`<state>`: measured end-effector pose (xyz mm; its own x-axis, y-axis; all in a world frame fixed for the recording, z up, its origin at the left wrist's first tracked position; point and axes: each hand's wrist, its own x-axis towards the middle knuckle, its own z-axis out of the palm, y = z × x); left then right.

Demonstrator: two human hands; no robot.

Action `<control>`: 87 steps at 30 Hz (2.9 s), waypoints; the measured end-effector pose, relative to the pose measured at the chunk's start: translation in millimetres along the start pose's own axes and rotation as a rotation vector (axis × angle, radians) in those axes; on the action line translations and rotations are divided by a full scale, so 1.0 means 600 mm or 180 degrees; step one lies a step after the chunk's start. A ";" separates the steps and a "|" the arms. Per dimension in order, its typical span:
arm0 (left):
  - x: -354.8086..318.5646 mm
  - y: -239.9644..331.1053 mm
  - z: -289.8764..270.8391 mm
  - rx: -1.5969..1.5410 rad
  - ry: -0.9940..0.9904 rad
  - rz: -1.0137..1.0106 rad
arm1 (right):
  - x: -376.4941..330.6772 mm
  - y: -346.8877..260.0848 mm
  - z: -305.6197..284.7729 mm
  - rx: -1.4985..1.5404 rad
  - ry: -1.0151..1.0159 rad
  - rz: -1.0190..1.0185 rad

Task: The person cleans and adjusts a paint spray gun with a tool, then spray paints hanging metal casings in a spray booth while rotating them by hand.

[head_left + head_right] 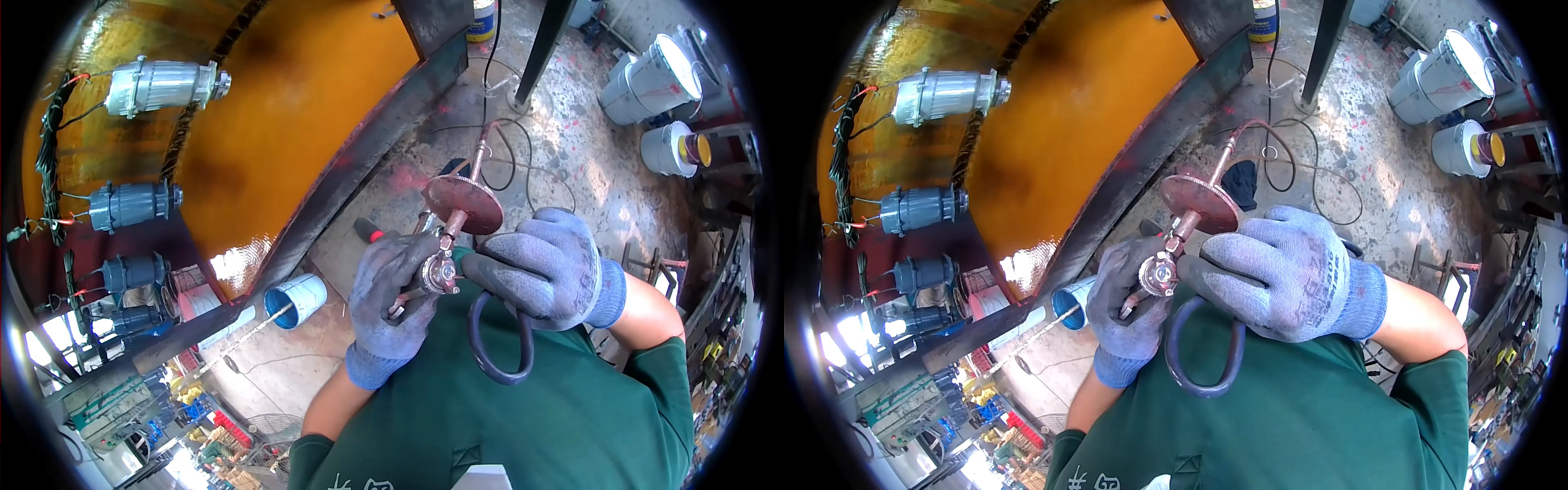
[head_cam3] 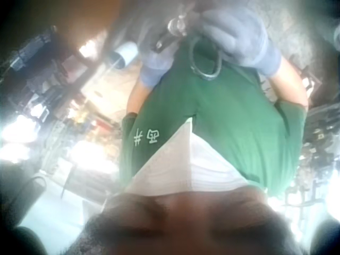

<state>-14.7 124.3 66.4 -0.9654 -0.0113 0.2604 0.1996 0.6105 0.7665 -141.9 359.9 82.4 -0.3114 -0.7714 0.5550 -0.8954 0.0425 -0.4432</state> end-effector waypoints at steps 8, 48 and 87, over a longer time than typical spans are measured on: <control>0.014 0.001 0.000 -0.0035 -0.0101 -0.0094 | 0.007 0.008 -0.008 -0.0101 -0.0113 0.0139; 0.022 0.001 0.002 0.0124 -0.0106 -0.0058 | -0.001 0.012 -0.002 0.0279 -0.0046 0.0231; 0.005 0.012 -0.004 0.0020 -0.0132 -0.0118 | -0.011 -0.004 0.013 0.0277 0.0271 0.0166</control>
<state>-15.8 126.6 73.8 -0.9783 -0.0013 0.2071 0.1625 0.6152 0.7715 -135.1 359.8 74.5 -0.3859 -0.7128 0.5857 -0.8474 0.0229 -0.5304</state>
